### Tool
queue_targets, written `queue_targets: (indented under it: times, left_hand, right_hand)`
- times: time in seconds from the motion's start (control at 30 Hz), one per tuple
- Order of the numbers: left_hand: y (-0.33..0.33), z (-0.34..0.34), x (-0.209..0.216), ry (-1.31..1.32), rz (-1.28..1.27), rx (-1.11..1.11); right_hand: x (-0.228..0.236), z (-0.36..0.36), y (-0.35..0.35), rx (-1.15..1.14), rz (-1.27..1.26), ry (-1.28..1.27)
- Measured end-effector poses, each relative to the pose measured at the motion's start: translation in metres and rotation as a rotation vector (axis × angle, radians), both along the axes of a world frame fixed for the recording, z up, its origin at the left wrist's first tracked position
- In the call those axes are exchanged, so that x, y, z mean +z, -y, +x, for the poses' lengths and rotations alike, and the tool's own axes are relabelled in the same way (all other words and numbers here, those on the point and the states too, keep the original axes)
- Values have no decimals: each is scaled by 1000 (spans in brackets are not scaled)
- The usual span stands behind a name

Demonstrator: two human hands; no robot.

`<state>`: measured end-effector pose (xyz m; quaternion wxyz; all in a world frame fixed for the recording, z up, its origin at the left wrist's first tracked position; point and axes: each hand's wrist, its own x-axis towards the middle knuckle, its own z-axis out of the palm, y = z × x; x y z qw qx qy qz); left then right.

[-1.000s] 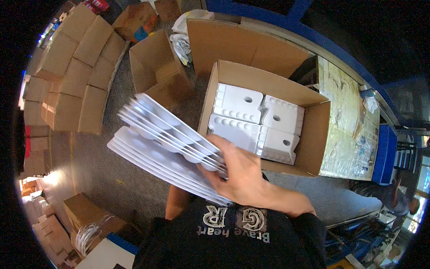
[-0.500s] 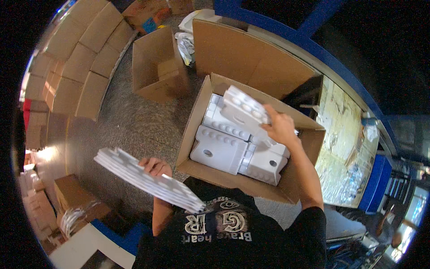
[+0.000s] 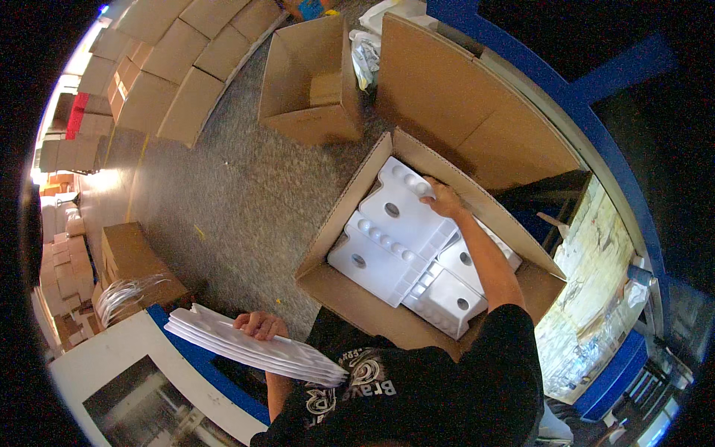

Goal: The person wipes white plastic trays with a cloth, stacks them, and places them into a cardboard box. The person handles the trays one by one, aligns them, and packs them neatly.

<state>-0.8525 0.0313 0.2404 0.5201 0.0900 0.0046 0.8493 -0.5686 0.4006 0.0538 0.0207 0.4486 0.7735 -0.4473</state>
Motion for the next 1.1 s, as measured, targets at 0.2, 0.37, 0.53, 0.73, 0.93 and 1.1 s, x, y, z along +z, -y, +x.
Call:
queue_targets:
  times: [0.2,0.37,0.53,0.73,0.93,1.1]
  left_hand:
    - [2,7,1,34,-15,-56]
    - [-1,4,2,-20,-23,-47]
    - [4,2,6,22,-11,-40]
    - [10,7,3,141,-46,-60]
    - [13,5,13,137,-105,-145]
    - [17,2,8,126,0,-302]
  right_hand:
    - [-10,-17,30,-317,255,-95]
    - [-3,-12,72,-454,604,-171]
    - [4,15,145,-956,442,-7]
    - [-52,-19,172,-1177,122,29]
    - [-77,-22,168,-1217,-13,101]
    - [-41,-2,158,-1056,-232,58]
